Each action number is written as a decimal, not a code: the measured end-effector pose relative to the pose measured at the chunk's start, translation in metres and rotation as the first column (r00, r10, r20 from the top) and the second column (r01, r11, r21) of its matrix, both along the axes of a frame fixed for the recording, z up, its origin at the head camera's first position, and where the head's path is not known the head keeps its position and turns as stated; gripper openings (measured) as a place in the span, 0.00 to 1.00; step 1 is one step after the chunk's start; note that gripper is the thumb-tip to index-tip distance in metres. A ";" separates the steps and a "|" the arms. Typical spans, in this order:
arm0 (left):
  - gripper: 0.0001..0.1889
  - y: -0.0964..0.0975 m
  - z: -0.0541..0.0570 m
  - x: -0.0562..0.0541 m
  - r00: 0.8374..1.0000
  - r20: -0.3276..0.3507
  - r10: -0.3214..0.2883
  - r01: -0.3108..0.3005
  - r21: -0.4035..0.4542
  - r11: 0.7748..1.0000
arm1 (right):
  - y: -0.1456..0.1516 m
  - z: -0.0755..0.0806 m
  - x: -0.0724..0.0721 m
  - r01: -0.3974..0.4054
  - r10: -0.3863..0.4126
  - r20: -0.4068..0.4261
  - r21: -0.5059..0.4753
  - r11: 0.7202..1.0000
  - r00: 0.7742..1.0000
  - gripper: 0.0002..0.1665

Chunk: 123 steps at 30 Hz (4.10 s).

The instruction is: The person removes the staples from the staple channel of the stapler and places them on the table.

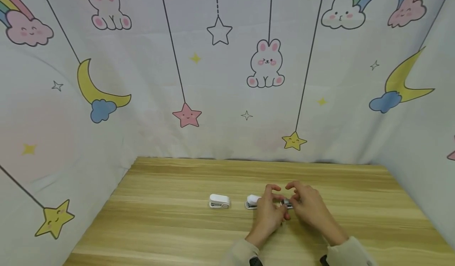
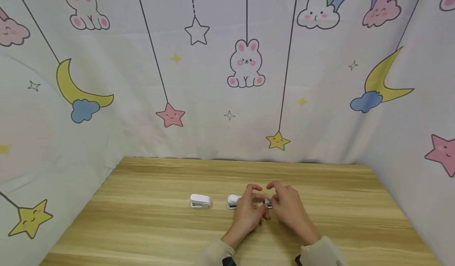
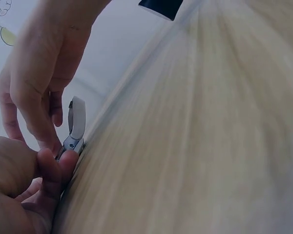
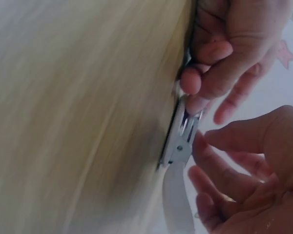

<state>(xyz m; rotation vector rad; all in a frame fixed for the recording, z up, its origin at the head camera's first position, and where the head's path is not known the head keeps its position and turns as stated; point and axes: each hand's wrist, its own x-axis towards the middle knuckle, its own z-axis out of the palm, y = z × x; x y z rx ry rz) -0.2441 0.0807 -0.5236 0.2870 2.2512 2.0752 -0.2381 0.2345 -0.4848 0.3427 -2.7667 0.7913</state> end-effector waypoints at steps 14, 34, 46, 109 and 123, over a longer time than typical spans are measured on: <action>0.26 -0.001 -0.001 -0.001 1.000 -0.003 -0.004 0.004 -0.021 1.000 | -0.005 -0.003 -0.003 0.113 -0.102 0.104 -0.105 0.988 0.989 0.18; 0.26 -0.001 0.000 0.001 1.000 0.021 -0.002 0.001 0.016 1.000 | 0.016 0.004 0.032 0.273 -0.252 0.135 -0.174 0.946 0.958 0.18; 0.27 0.001 0.000 0.000 0.999 0.028 -0.015 0.014 0.040 0.999 | 0.017 -0.003 0.040 0.328 -0.298 0.199 -0.147 0.933 0.934 0.22; 0.29 -0.111 0.004 -0.002 1.000 -0.012 -0.009 0.007 -0.151 0.988 | -0.103 -0.010 -0.027 -0.160 0.197 0.084 -0.330 0.930 0.977 0.24; 0.29 -0.107 0.005 -0.003 1.000 -0.010 0.022 -0.024 -0.169 0.985 | -0.087 0.004 -0.020 -0.060 0.088 0.068 -0.339 0.939 0.994 0.23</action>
